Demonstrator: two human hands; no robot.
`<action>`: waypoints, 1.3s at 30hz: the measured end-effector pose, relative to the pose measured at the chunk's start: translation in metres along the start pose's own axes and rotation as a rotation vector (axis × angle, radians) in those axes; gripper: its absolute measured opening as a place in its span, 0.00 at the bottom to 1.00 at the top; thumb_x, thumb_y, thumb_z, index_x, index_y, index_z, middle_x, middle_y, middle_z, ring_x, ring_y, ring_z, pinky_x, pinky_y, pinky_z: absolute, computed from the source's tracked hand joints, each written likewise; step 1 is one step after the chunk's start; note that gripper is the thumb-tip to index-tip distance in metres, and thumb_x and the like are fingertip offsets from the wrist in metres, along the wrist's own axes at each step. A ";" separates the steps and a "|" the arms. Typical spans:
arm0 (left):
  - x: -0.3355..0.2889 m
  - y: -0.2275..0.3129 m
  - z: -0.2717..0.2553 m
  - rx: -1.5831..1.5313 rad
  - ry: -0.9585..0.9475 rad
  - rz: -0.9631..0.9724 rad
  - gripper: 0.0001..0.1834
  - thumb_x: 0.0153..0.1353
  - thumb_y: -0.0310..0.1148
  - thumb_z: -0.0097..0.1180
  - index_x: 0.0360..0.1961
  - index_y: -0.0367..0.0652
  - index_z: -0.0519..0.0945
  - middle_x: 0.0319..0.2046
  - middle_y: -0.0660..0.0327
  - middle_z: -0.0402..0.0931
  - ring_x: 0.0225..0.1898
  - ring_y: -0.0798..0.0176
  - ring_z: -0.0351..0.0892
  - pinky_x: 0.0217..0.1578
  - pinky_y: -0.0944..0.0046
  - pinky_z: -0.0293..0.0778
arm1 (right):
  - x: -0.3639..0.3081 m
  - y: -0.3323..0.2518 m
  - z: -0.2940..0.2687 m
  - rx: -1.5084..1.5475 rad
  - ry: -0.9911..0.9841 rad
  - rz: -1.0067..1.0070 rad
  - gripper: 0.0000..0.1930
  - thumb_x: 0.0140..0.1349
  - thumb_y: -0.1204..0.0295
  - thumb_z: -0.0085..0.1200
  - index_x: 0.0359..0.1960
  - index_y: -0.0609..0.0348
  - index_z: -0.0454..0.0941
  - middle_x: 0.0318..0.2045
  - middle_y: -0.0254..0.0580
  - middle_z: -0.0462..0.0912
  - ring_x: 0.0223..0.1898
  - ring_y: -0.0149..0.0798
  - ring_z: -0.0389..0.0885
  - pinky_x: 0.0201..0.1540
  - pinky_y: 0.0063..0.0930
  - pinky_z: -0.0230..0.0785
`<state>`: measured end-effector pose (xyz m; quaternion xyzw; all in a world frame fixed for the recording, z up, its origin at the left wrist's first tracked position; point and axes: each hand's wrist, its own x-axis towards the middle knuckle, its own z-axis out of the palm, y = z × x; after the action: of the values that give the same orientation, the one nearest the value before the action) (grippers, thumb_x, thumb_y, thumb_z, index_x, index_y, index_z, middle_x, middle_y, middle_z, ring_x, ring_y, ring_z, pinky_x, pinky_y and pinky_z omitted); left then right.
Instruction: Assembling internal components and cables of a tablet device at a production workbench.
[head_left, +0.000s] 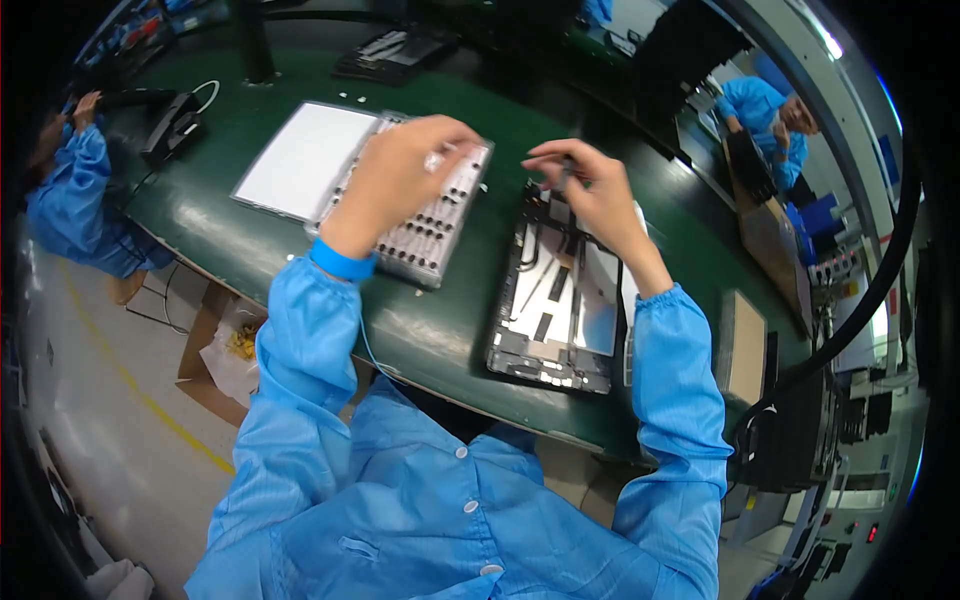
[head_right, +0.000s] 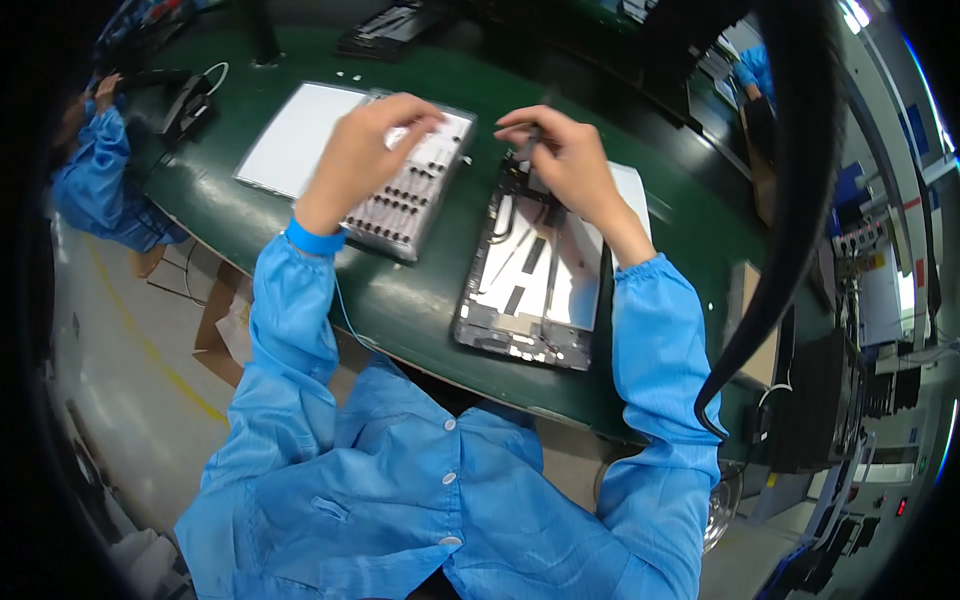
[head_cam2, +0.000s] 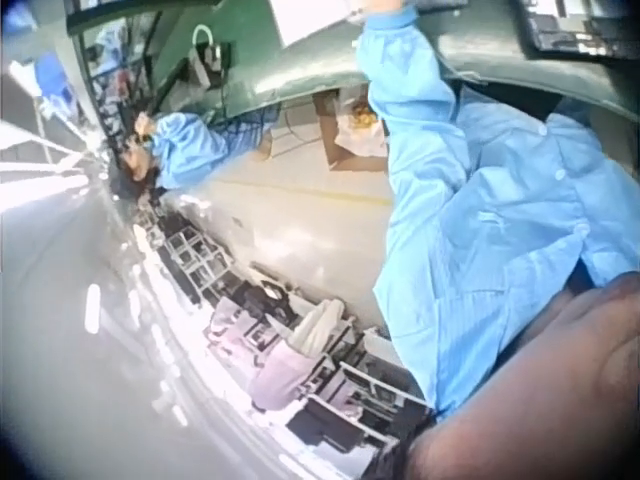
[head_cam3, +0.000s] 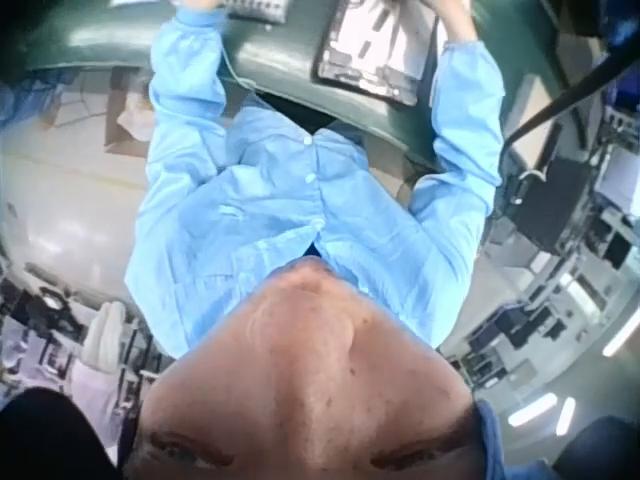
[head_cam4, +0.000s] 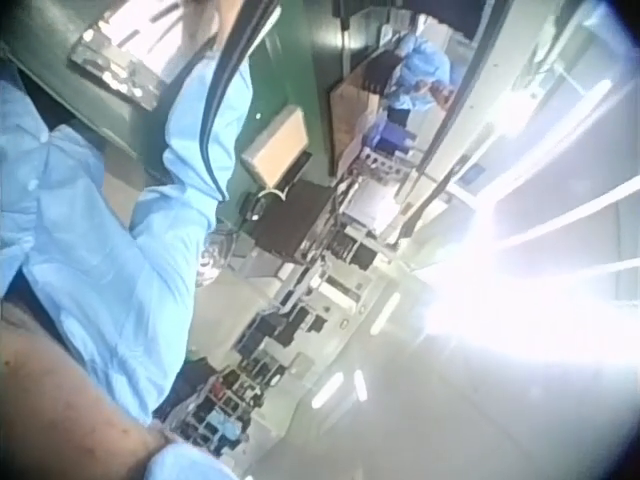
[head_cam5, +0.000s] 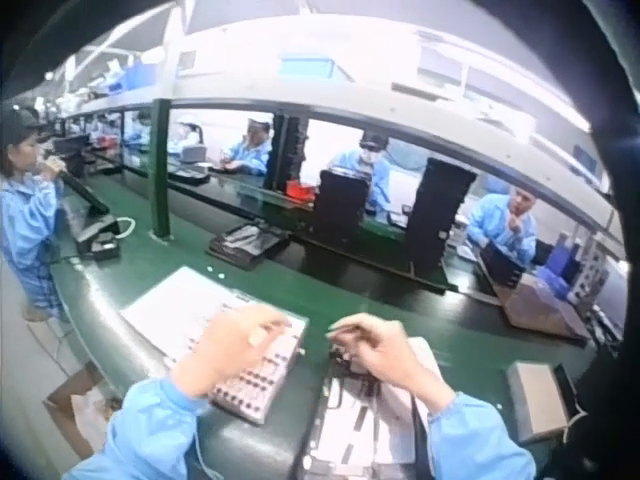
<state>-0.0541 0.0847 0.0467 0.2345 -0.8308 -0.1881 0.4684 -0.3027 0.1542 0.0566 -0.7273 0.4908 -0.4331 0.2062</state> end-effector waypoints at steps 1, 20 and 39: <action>-0.001 -0.022 -0.013 0.081 0.015 -0.106 0.06 0.62 0.32 0.58 0.37 0.44 0.84 0.33 0.56 0.83 0.34 0.53 0.83 0.34 0.58 0.77 | 0.016 -0.002 0.013 -0.120 -0.051 -0.079 0.15 0.57 0.82 0.53 0.47 0.58 0.80 0.37 0.43 0.88 0.39 0.38 0.87 0.43 0.24 0.76; 0.004 -0.102 -0.017 0.265 0.032 -0.210 0.10 0.62 0.30 0.52 0.36 0.43 0.85 0.29 0.54 0.84 0.34 0.48 0.84 0.36 0.52 0.78 | 0.108 0.031 0.089 -0.575 -0.222 -0.562 0.12 0.48 0.81 0.57 0.34 0.52 0.75 0.27 0.36 0.80 0.32 0.42 0.81 0.36 0.33 0.73; 0.005 -0.099 -0.013 0.206 0.002 -0.245 0.09 0.62 0.31 0.53 0.35 0.42 0.85 0.29 0.54 0.85 0.32 0.48 0.84 0.34 0.50 0.78 | 0.093 0.037 0.095 -0.489 -0.104 -0.396 0.16 0.47 0.87 0.60 0.37 0.54 0.76 0.29 0.37 0.84 0.31 0.37 0.84 0.35 0.27 0.74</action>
<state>-0.0244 0.0000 0.0037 0.3810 -0.8105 -0.1573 0.4161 -0.2302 0.0438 0.0186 -0.8578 0.4182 -0.2964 -0.0380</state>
